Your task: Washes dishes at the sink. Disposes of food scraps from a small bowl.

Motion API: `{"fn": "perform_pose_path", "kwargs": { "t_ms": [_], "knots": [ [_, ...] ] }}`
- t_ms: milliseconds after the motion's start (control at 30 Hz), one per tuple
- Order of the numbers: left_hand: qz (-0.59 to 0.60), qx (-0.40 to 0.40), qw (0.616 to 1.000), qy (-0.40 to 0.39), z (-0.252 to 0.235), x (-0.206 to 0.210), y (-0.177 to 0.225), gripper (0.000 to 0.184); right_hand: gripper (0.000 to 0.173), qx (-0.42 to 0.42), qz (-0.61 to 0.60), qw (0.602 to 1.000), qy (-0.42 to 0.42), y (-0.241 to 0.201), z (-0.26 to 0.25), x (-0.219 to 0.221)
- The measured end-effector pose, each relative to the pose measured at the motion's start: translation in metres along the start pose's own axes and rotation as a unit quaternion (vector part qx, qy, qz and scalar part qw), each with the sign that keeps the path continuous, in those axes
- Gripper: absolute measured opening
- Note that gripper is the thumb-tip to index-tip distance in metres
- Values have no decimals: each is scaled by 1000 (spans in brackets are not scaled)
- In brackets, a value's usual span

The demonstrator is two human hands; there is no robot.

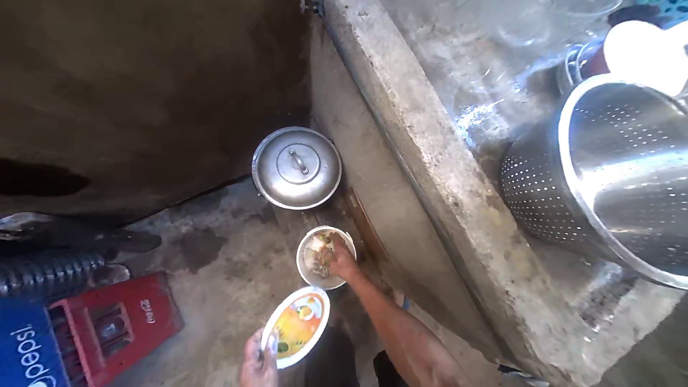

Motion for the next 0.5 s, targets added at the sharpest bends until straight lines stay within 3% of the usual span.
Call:
{"fn": "perform_pose_path", "kwargs": {
  "t_ms": [67,200,267,367,500],
  "knots": [
    [12,5,1000,13,-25,15,1,31,37,-3,-6,998,61,-10,7,-15],
    [7,9,1000,3,-81,51,3,30,41,-61,-25,976,208,-26,18,-33],
    [13,-3,1000,-17,-101,71,0,31,34,-71,-36,964,255,-23,22,-33],
    [-11,-4,999,-50,-116,113,-5,32,33,-41,-63,960,271,8,36,-33],
    [-158,108,981,-13,-119,159,-10,37,34,35,-10,978,205,53,91,-43]
  ]
}}
Point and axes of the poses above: each hand's wrist, its own z-axis away from the middle knuckle, its own x-axis out of the palm, y = z × x, the point moved 1 cm from there along -z, towards the middle knuckle, and after that the axes turned 8 degrees about y, right-handed, at the moved point
